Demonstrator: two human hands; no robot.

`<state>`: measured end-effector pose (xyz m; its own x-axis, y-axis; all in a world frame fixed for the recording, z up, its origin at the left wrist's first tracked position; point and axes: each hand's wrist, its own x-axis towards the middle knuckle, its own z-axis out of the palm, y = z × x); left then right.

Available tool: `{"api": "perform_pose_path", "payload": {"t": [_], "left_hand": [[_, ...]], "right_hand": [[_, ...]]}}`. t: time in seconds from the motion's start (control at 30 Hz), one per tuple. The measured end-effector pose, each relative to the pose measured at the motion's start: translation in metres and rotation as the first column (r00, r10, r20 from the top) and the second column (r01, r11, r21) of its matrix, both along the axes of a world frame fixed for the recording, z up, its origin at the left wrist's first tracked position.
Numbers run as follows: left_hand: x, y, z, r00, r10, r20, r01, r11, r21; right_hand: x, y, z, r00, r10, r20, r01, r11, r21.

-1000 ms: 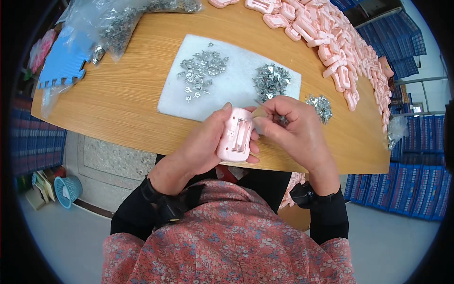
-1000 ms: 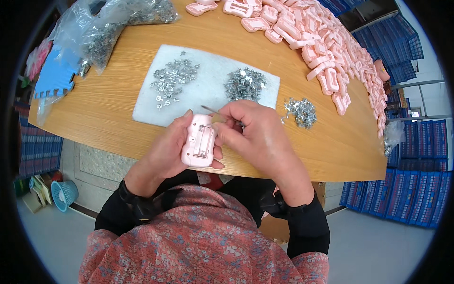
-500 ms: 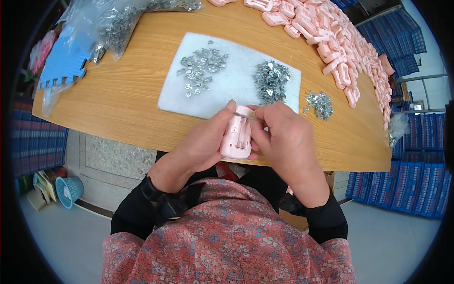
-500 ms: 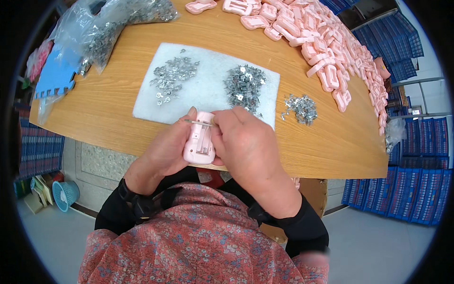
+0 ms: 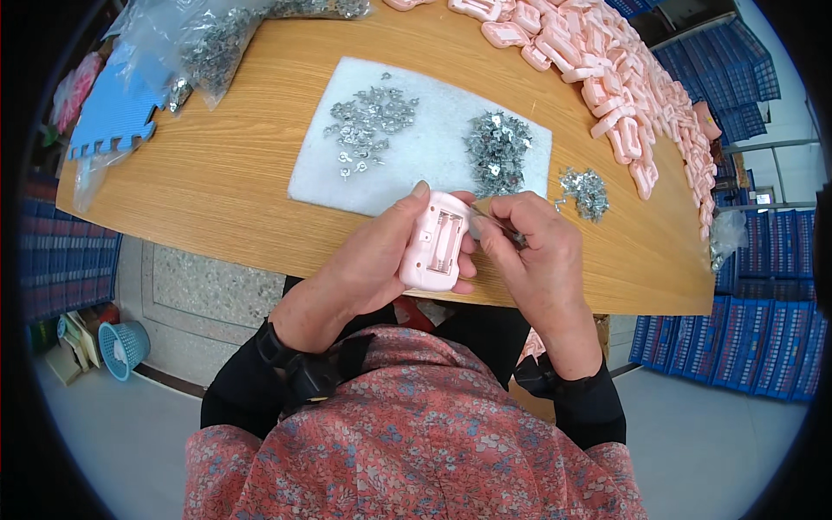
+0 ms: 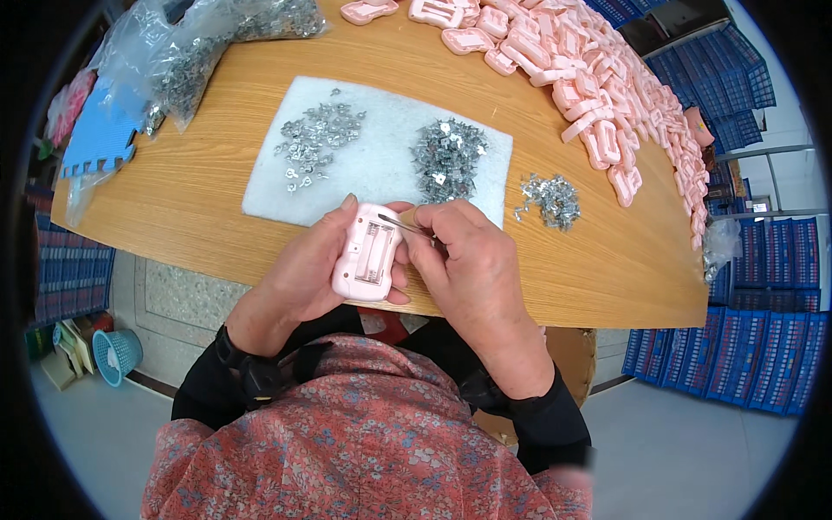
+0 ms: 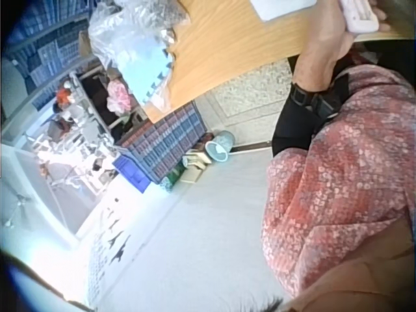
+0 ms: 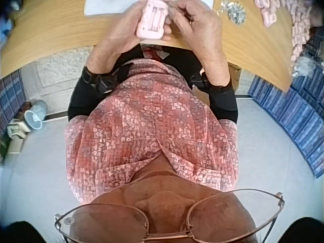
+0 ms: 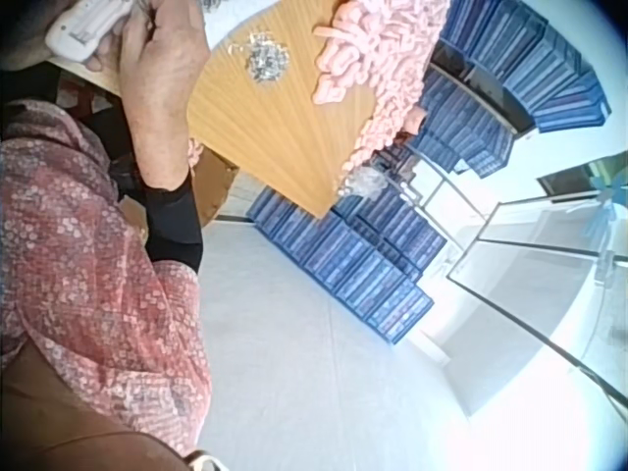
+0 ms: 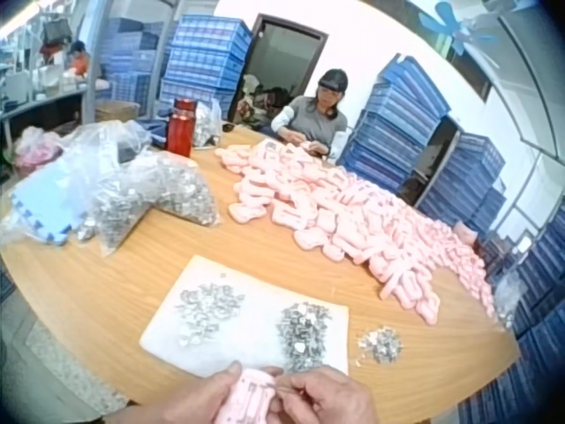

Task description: The person sits at a table and assembles pink plastic components by inserting small metal pins into them. They repeatedly pick up a plastic part, insert a pin from a pile on the table, and place the finished unit into a growing stack.

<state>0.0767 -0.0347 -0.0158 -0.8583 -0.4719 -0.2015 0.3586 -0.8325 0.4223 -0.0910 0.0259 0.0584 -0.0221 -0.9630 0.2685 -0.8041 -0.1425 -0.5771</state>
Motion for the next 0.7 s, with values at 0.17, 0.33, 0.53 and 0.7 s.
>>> {"api": "perform_pose_path", "payload": {"t": [0.17, 0.33, 0.53, 0.7], "left_hand": [[0.0, 0.001, -0.001, 1.0, -0.009, 0.012, 0.01, 0.999, -0.049], [-0.002, 0.005, 0.001, 0.998, 0.007, 0.058, -0.001, 0.995, -0.095], [-0.003, 0.008, 0.005, 0.997, 0.004, 0.081, 0.007, 0.991, -0.136], [-0.001, 0.008, -0.002, 1.0, -0.004, 0.021, 0.005, 0.997, -0.071]], "right_hand": [[0.003, 0.001, -0.002, 0.999, 0.043, -0.013, -0.043, 0.999, 0.007], [0.005, -0.002, -0.002, 0.978, 0.1, -0.181, -0.112, 0.992, -0.055], [0.0, -0.005, -0.005, 0.983, 0.13, -0.129, -0.135, 0.99, -0.033], [-0.033, 0.011, 0.002, 0.97, -0.03, 0.243, 0.001, 0.993, 0.118]]}}
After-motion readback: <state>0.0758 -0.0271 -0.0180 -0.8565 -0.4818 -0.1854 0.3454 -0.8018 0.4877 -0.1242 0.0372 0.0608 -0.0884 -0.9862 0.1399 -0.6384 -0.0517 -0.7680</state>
